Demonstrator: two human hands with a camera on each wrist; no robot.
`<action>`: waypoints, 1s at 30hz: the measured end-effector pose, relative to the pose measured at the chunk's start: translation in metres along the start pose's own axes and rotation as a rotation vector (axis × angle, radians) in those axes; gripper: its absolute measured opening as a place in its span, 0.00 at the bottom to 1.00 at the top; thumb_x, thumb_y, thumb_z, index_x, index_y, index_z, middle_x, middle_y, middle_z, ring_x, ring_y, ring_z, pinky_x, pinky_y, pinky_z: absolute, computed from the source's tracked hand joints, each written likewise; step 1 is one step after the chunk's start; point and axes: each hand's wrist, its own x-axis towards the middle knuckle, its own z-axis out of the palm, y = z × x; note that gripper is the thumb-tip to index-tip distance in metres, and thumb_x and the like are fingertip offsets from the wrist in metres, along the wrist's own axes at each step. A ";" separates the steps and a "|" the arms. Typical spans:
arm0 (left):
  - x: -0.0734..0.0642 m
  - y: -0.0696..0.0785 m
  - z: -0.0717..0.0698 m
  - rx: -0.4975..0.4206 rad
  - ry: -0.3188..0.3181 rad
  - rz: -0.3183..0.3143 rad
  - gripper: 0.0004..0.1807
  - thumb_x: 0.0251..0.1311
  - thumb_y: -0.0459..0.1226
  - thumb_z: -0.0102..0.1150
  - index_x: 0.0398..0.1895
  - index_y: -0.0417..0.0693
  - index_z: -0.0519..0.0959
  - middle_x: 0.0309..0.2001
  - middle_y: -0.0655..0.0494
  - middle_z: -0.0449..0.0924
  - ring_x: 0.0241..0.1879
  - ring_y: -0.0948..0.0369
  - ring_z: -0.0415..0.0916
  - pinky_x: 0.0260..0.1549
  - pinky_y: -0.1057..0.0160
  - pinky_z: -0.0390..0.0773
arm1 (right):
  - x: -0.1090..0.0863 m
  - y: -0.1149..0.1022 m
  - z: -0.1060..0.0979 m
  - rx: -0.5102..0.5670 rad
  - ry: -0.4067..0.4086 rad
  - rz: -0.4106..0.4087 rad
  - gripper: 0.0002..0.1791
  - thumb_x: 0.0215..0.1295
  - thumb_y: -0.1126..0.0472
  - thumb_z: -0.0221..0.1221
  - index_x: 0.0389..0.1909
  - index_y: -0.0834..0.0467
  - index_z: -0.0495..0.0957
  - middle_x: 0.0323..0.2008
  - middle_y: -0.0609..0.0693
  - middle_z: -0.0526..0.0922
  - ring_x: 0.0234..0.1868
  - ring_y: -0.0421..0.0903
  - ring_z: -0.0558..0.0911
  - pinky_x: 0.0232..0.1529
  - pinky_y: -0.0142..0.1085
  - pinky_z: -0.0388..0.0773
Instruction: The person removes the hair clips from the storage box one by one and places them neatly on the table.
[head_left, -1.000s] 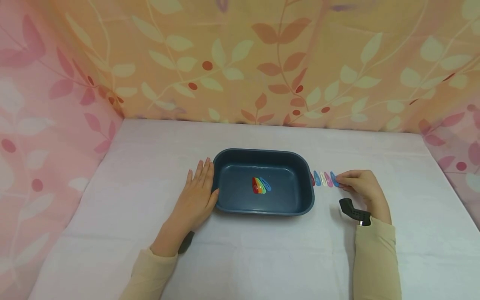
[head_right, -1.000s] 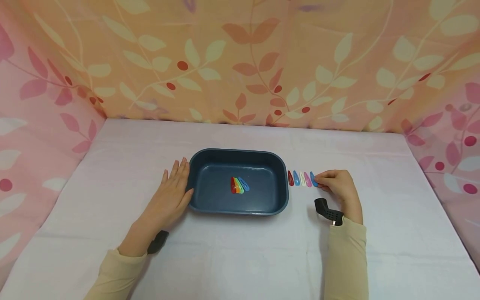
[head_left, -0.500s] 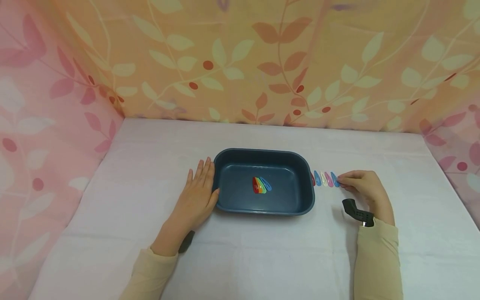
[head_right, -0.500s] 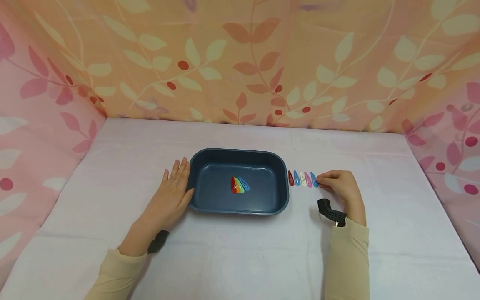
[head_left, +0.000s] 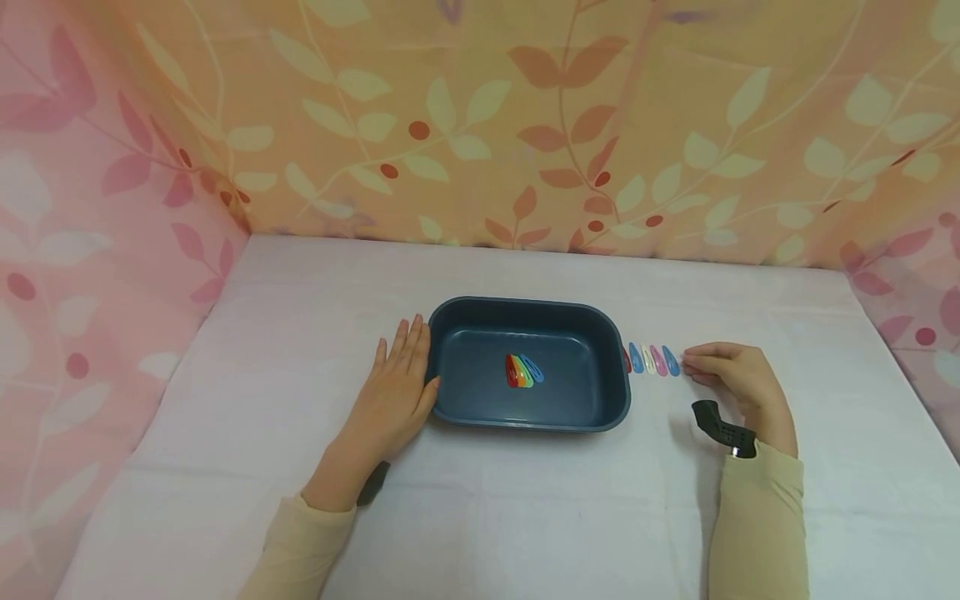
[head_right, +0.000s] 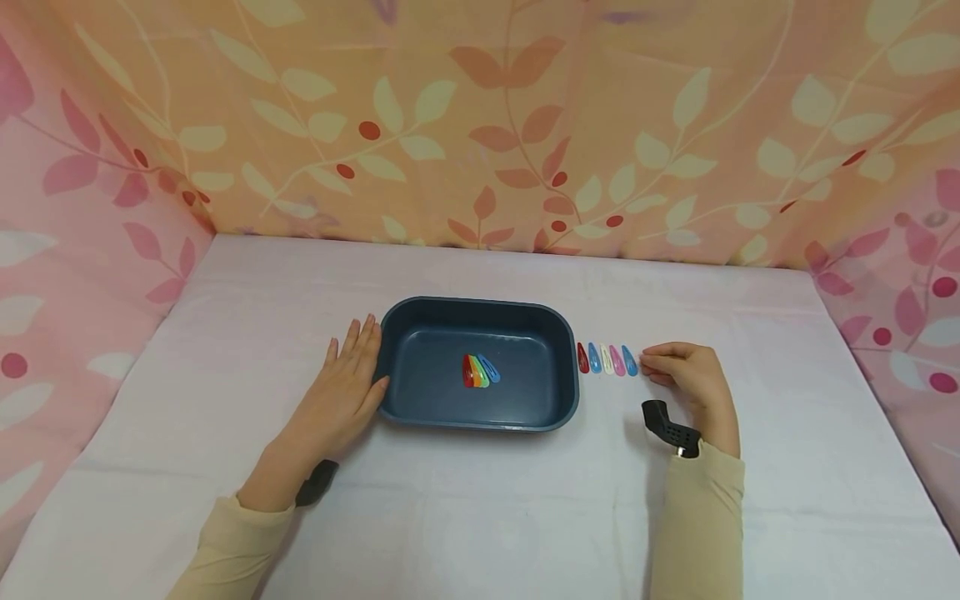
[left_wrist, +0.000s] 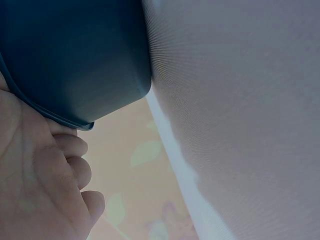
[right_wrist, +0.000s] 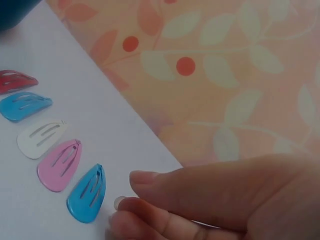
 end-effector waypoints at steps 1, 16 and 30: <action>0.000 0.000 0.000 0.001 0.001 0.000 0.38 0.69 0.43 0.42 0.73 0.33 0.41 0.74 0.42 0.35 0.73 0.49 0.32 0.67 0.46 0.37 | 0.000 -0.001 0.000 0.020 0.001 0.004 0.23 0.66 0.60 0.57 0.53 0.75 0.72 0.29 0.36 0.82 0.32 0.33 0.83 0.38 0.25 0.78; 0.002 0.001 0.001 -0.013 -0.004 0.003 0.37 0.69 0.43 0.41 0.73 0.33 0.41 0.74 0.43 0.35 0.73 0.50 0.30 0.67 0.46 0.37 | -0.008 -0.016 0.001 0.176 -0.016 -0.067 0.07 0.63 0.64 0.60 0.31 0.53 0.86 0.28 0.39 0.85 0.31 0.35 0.84 0.35 0.28 0.79; 0.000 0.000 0.000 -0.008 0.002 -0.003 0.37 0.68 0.43 0.43 0.72 0.32 0.43 0.74 0.42 0.36 0.73 0.49 0.31 0.67 0.46 0.38 | -0.012 -0.028 0.011 0.194 -0.058 -0.158 0.06 0.62 0.64 0.61 0.33 0.56 0.86 0.30 0.40 0.85 0.32 0.36 0.84 0.36 0.27 0.79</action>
